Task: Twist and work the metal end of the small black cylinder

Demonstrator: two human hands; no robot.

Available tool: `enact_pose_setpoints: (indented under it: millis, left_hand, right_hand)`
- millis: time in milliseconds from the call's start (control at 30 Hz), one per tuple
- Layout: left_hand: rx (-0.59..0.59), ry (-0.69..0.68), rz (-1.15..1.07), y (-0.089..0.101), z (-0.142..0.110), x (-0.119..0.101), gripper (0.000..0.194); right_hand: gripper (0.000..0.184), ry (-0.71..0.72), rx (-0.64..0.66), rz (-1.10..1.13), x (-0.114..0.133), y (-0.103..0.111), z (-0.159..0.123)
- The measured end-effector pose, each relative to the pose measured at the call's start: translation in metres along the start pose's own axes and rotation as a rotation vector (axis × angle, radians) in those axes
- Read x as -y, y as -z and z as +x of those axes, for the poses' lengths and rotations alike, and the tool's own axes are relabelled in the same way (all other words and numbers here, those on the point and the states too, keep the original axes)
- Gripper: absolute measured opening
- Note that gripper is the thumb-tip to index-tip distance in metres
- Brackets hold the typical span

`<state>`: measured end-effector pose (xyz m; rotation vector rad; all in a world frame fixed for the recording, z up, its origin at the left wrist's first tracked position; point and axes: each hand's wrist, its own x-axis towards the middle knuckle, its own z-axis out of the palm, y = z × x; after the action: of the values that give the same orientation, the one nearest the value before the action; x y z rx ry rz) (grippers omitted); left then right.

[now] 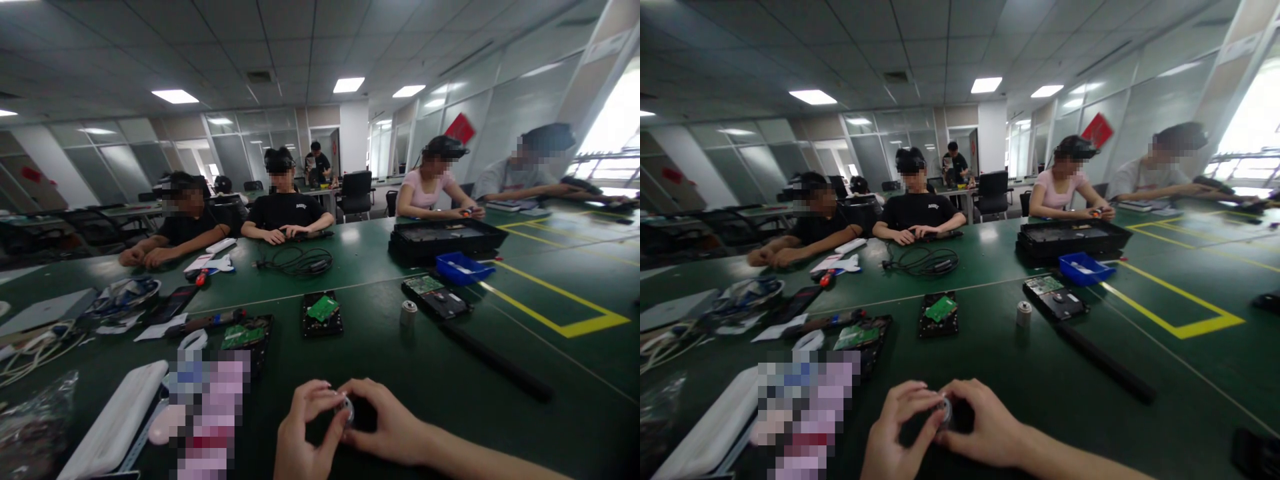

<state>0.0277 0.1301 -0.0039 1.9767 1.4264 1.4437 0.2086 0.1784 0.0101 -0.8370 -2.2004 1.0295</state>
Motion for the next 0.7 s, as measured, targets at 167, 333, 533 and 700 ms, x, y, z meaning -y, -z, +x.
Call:
enact_pose_setpoints:
  millis: [167,333,533,700]
  left_hand:
    - [-0.027,0.080,-0.040,-0.007,-0.007,0.009,0.060]
    - [0.172,0.181,-0.098,-0.007,-0.003,0.012,0.036]
    - [0.285,0.256,-0.062,0.001,0.004,0.002,0.022]
    - [0.267,0.271,-0.061,0.001,0.005,-0.001,0.024]
  right_hand:
    - [0.056,0.144,0.015,0.237,0.003,0.011,-0.005]
    - [0.038,0.164,0.016,0.207,0.012,0.016,-0.007]
    - [0.028,0.092,-0.055,0.066,0.016,0.018,0.001]
    - [0.019,0.034,-0.198,0.103,0.017,0.021,0.006]
